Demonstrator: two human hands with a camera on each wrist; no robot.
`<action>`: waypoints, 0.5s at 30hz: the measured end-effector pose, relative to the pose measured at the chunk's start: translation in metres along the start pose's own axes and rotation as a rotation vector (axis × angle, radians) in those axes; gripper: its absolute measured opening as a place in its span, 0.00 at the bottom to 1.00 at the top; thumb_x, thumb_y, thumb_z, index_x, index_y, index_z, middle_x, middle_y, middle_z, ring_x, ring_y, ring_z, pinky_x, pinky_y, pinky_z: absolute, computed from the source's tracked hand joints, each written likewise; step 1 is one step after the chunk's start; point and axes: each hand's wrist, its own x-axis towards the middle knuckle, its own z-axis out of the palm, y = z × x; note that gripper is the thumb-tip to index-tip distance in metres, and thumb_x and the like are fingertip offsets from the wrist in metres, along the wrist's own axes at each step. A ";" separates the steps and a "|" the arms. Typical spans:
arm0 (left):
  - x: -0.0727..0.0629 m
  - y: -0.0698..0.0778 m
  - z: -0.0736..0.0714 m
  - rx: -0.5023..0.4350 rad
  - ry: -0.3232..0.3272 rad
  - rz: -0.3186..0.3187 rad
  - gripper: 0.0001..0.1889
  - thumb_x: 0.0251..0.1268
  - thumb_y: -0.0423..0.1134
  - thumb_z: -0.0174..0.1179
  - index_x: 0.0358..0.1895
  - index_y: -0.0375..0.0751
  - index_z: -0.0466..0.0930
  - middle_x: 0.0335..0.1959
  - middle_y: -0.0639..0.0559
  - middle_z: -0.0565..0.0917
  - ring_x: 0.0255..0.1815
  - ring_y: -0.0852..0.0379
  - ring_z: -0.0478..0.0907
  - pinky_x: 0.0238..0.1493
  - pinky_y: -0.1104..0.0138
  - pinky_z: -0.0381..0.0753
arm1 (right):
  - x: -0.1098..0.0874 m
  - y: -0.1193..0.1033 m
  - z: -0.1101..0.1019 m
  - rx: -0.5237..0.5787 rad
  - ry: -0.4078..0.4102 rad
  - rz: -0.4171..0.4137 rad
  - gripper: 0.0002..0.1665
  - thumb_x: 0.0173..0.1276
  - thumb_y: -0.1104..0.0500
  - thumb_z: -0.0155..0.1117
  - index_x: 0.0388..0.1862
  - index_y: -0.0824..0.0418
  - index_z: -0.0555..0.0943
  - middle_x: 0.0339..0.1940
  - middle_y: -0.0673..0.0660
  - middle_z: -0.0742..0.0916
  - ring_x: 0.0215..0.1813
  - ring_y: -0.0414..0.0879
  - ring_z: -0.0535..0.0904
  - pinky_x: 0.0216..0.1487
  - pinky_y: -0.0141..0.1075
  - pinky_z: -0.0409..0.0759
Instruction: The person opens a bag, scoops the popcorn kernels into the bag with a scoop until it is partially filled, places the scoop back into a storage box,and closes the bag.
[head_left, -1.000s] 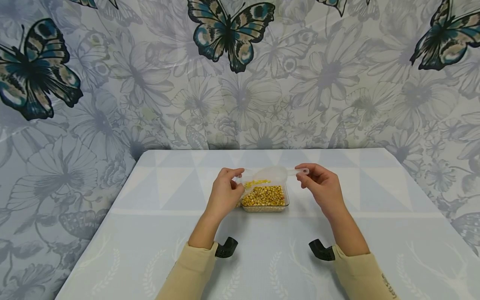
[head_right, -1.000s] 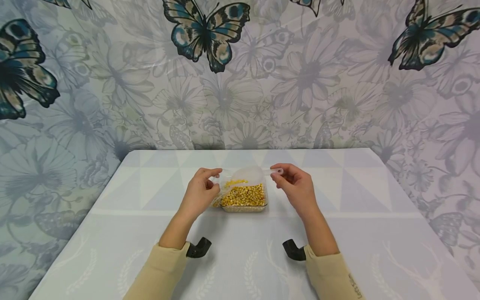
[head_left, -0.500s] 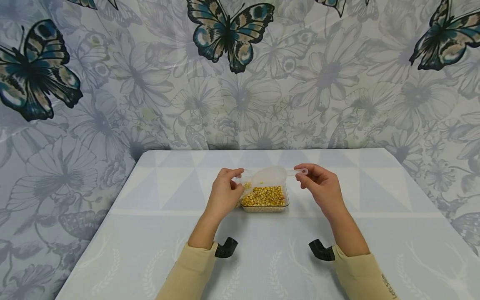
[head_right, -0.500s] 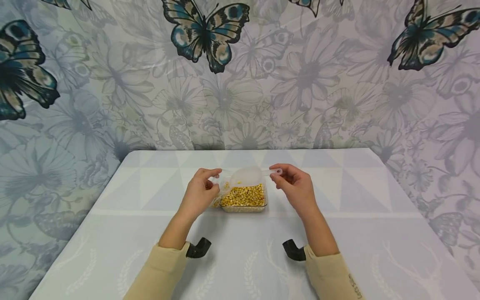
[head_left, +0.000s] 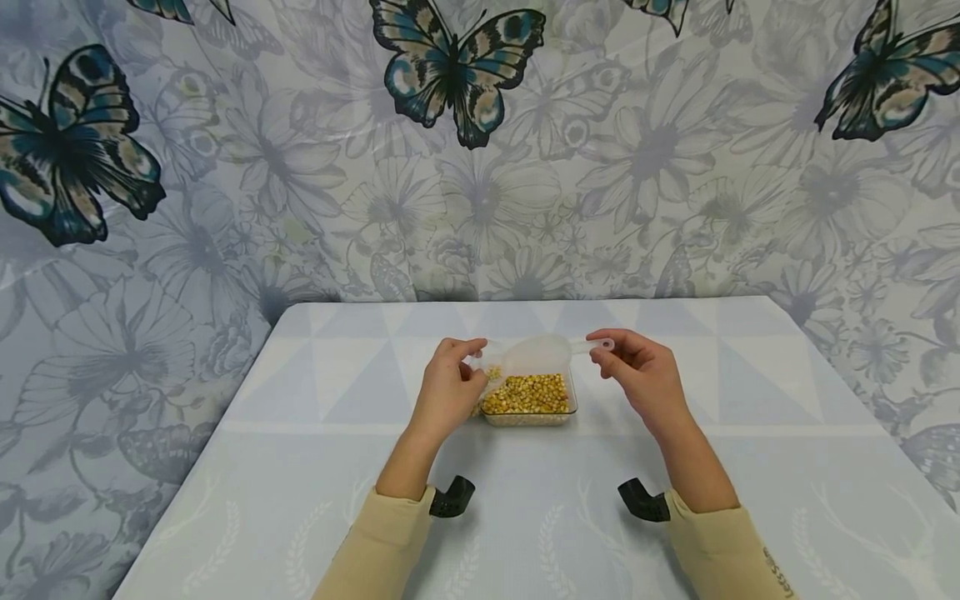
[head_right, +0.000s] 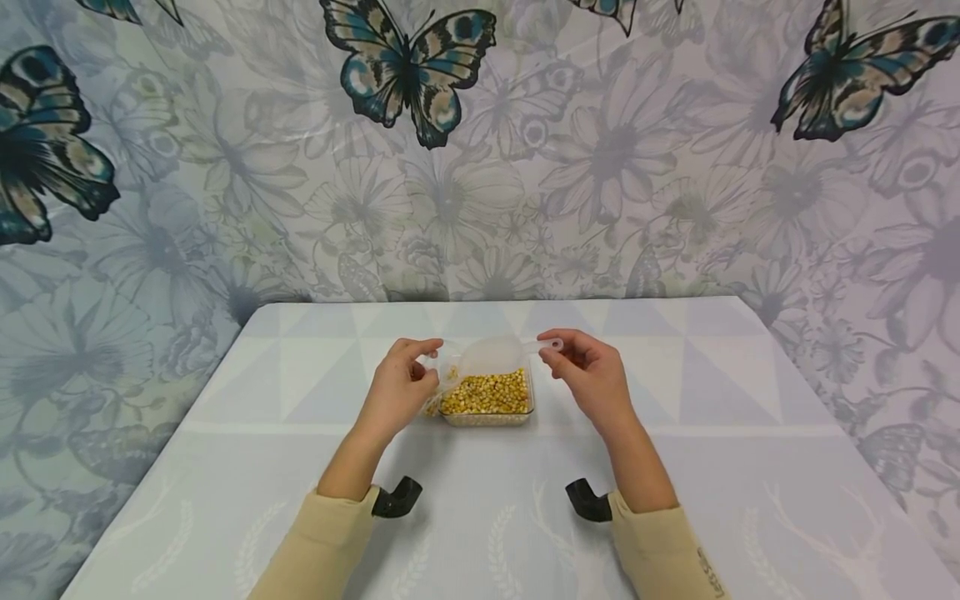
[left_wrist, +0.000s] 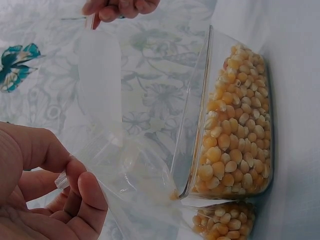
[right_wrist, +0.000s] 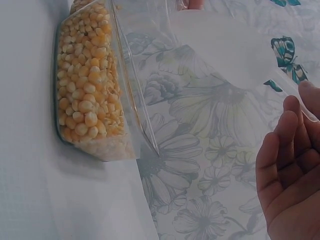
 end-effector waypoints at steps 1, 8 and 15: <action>0.000 0.000 0.000 -0.002 0.001 0.001 0.25 0.63 0.26 0.53 0.64 0.39 0.79 0.49 0.46 0.77 0.29 0.58 0.70 0.29 0.68 0.70 | 0.000 0.000 0.000 -0.004 0.000 -0.002 0.17 0.71 0.59 0.65 0.54 0.67 0.82 0.33 0.45 0.84 0.32 0.40 0.78 0.36 0.29 0.81; 0.000 0.000 0.000 0.000 0.003 -0.003 0.25 0.62 0.26 0.54 0.64 0.40 0.79 0.49 0.46 0.77 0.30 0.58 0.70 0.30 0.68 0.71 | 0.000 -0.002 -0.003 -0.021 0.019 0.003 0.17 0.71 0.58 0.64 0.54 0.68 0.82 0.33 0.43 0.85 0.32 0.40 0.78 0.35 0.28 0.80; 0.000 0.000 0.000 0.000 0.006 -0.007 0.25 0.62 0.26 0.54 0.64 0.40 0.79 0.49 0.45 0.77 0.30 0.58 0.70 0.30 0.68 0.71 | 0.001 -0.003 -0.008 -0.026 0.054 -0.009 0.17 0.72 0.58 0.63 0.52 0.68 0.82 0.31 0.43 0.83 0.32 0.41 0.77 0.36 0.28 0.80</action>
